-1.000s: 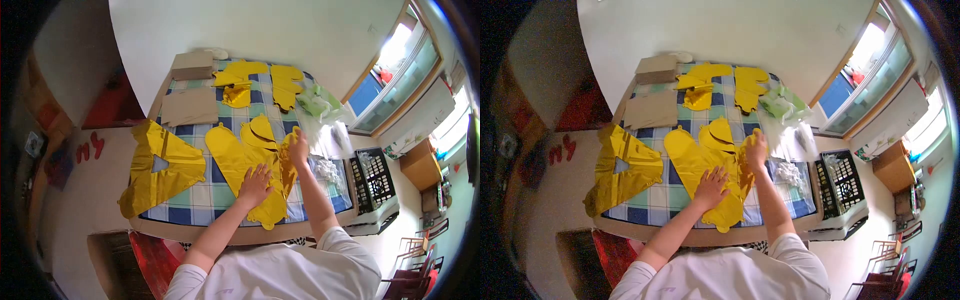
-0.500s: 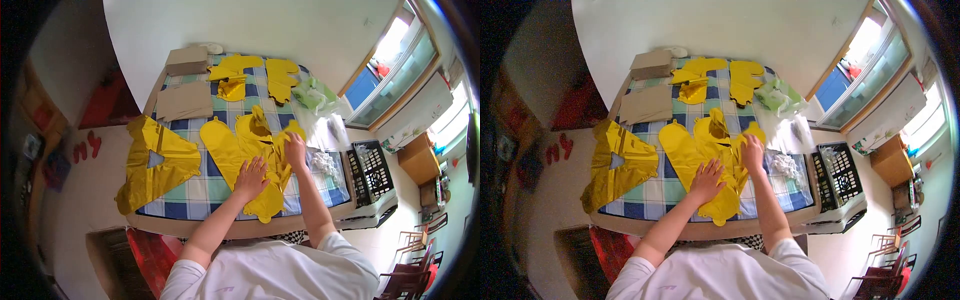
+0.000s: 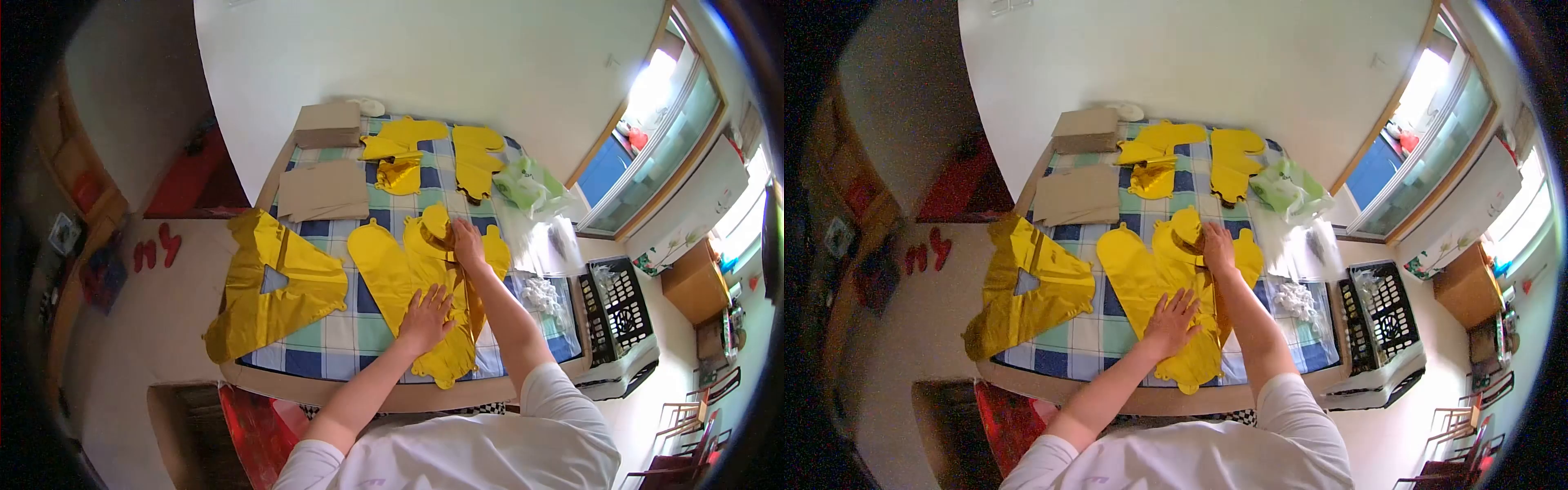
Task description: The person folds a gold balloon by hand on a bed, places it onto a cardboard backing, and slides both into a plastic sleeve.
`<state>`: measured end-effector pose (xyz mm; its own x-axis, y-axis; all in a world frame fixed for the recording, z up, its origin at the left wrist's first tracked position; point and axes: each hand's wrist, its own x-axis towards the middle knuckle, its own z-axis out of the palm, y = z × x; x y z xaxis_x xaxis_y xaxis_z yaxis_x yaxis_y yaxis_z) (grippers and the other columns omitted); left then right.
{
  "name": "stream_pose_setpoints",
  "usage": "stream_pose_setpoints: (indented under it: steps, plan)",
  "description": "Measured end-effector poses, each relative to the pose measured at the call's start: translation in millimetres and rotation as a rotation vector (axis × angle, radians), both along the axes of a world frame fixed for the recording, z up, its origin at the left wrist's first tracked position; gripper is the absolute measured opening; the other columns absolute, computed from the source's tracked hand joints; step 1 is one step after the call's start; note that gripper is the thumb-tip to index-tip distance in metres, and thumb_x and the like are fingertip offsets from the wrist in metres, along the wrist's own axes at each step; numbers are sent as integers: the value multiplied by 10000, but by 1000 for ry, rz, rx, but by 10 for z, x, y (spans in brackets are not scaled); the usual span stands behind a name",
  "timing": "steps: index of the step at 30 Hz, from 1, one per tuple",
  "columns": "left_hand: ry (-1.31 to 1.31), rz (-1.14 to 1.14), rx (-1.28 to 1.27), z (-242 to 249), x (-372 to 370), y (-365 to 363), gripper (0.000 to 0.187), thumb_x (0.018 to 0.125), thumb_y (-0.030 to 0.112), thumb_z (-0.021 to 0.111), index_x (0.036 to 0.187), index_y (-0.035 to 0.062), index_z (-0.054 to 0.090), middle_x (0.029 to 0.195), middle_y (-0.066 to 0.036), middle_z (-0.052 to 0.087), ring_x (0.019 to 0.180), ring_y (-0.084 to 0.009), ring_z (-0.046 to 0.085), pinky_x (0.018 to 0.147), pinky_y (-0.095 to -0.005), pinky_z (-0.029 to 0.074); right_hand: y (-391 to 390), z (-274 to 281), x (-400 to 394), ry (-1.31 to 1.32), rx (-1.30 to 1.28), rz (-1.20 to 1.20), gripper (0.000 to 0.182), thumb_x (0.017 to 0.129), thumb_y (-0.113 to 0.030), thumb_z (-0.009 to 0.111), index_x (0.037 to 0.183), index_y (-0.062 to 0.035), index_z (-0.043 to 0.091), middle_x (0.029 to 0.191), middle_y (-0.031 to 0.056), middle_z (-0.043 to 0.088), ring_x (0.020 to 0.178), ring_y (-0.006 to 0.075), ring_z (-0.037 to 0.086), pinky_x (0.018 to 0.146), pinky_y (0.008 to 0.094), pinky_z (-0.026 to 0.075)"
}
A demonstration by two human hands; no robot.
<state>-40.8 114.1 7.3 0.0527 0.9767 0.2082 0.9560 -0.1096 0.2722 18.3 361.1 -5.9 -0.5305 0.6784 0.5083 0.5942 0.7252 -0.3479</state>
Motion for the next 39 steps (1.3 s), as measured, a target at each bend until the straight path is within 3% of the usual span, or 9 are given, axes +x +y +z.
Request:
stream_pose_setpoints:
  steps: [9, 16, 25, 28, 31, 32, 34, 37, 39]
  plan:
    - [-50, 15, -36, -51, 14, 27, 590, 946, 443, 439, 1423, 100, 379, 1521, -101, 282, 1421, -254, 219, 1153, -464, 135, -13, -54, -12, -384, 38, 99, 476, 877, -119, 491, 1351, -83, 459, 1402, 91, 461, 1346, 255, 371, 1090, 509, 267]
    - [-26, 12, -13, -8, 5, 5, 585, 954, 446, 427, 1420, 94, 385, 1497, -104, 322, 1416, -248, 231, 1145, -461, 165, -26, -134, -164, -296, -30, -20, 477, 915, -218, 470, 1377, -109, 432, 1441, 86, 424, 1347, 257, 370, 1086, 537, 242]
    - [10, -1, 40, -73, 0, 25, 588, 935, 435, 467, 1405, 91, 394, 1494, -121, 323, 1397, -275, 270, 1132, -492, 189, 15, -43, -194, -382, -32, -8, 522, 946, -384, 418, 1420, -169, 382, 1515, 75, 309, 1408, 276, 250, 1090, 599, 183]
    - [-5, 7, 79, -98, 17, 19, 587, 927, 433, 480, 1396, 88, 407, 1484, -126, 338, 1389, -277, 285, 1123, -502, 210, 36, -105, -150, -408, 89, 27, 467, 942, -345, 444, 1366, -149, 447, 1455, 99, 389, 1340, 305, 355, 1047, 551, 309]
    - [-14, 7, 74, -70, 19, 4, 594, 915, 428, 501, 1392, 85, 412, 1485, -126, 338, 1389, -275, 287, 1124, -504, 207, -22, 376, -43, -56, -70, 56, 407, 934, -317, 477, 1276, -98, 507, 1282, 179, 536, 1198, 371, 481, 1002, 473, 377]
    - [-19, 8, 51, -45, 14, 12, 594, 921, 433, 488, 1398, 89, 408, 1489, -122, 334, 1398, -269, 269, 1133, -492, 189, -59, 433, 51, 127, -94, -103, 368, 915, -295, 520, 1207, -72, 545, 1163, 205, 596, 1073, 391, 548, 937, 433, 431]
    - [-42, 7, -1, -12, 5, -4, 593, 934, 443, 462, 1411, 97, 399, 1499, -115, 326, 1418, -256, 232, 1151, -469, 152, -119, 538, 497, 126, -185, -298, 392, 890, -339, 558, 1164, -60, 585, 1160, 214, 605, 1068, 382, 570, 915, 457, 448]
    - [-70, 10, 95, -172, 8, 46, 595, 899, 424, 527, 1376, 81, 432, 1480, -128, 352, 1393, -279, 283, 1139, -483, 181, -346, 652, 1014, -260, -464, -615, 422, 862, -384, 588, 1131, -60, 618, 1122, 218, 629, 1024, 389, 602, 896, 451, 463]
    - [-88, 6, 77, -113, 0, 23, 597, 900, 426, 526, 1381, 86, 428, 1480, -127, 353, 1396, -279, 277, 1144, -476, 173, -534, 621, 1127, -363, -487, -652, 425, 836, -405, 607, 1087, -65, 647, 1080, 212, 649, 1006, 379, 617, 881, 447, 474]
